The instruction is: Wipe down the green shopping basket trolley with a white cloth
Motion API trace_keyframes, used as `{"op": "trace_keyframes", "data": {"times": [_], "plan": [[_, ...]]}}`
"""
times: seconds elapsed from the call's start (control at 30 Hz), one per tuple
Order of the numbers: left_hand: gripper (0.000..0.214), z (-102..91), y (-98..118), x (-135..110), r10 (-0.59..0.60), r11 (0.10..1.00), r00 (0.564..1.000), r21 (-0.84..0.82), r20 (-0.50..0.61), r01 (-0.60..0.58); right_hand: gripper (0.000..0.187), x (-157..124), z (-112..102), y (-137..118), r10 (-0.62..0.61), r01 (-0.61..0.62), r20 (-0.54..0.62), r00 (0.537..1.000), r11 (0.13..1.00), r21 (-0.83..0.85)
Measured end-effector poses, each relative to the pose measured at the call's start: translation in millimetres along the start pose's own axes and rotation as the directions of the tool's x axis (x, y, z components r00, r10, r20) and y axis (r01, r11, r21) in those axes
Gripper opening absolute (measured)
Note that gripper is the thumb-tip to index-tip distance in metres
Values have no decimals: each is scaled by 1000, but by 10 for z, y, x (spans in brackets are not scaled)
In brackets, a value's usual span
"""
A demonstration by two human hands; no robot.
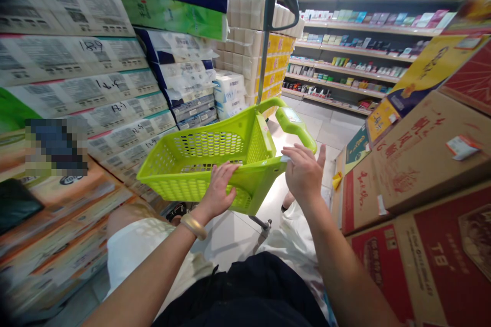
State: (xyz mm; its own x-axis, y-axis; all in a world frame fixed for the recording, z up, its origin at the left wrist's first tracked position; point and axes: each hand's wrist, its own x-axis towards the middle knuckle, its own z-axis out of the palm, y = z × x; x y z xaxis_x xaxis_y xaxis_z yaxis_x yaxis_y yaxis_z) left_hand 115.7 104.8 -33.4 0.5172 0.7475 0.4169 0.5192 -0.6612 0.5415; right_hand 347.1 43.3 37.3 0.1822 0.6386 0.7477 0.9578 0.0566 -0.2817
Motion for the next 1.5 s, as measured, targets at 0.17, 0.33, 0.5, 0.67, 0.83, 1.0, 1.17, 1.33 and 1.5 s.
{"op": "trace_keyframes", "data": {"times": [0.17, 0.33, 0.5, 0.67, 0.83, 1.0, 1.17, 1.33, 1.5], "plan": [[67, 45, 18, 34, -12, 1000, 1000, 5, -19, 12, 34, 49, 34, 72, 55, -58, -75, 996, 998, -35], [67, 31, 6, 44, -5, 1000, 1000, 16, -10, 5, 34, -116, 338, -354, -45, 43, 40, 998, 998, 43], [66, -4, -18, 28, -10, 1000, 1000, 15, 11, 10, 35, -192, 392, -531, -133, 122, 125, 983, 988, 99], [66, 6, 13, 34, -14, 1000, 1000, 15, 2, 14, 32, -53, 158, -157, -111, 105, 70, 991, 991, 85], [64, 30, 46, 78, -25, 1000, 1000, -7, 7, 26, 32, 181, -60, 408, -5, 5, -10, 1000, 1000, 31], [63, 26, 82, 89, -41, 999, 999, -33, 21, 41, 34, 277, -142, 720, 92, -89, -29, 995, 992, 85], [64, 3, 117, 35, -38, 997, 998, -59, 41, 40, 32, 199, -193, 727, 55, -45, -84, 995, 992, 118], [65, -2, 156, -15, -10, 996, 999, -89, 50, 15, 30, 106, -340, 706, 26, -15, -94, 995, 993, 118], [63, -3, 139, 16, 24, 993, 998, -113, 64, -17, 30, -1, -441, 627, -24, 41, -147, 989, 993, 115]]}}
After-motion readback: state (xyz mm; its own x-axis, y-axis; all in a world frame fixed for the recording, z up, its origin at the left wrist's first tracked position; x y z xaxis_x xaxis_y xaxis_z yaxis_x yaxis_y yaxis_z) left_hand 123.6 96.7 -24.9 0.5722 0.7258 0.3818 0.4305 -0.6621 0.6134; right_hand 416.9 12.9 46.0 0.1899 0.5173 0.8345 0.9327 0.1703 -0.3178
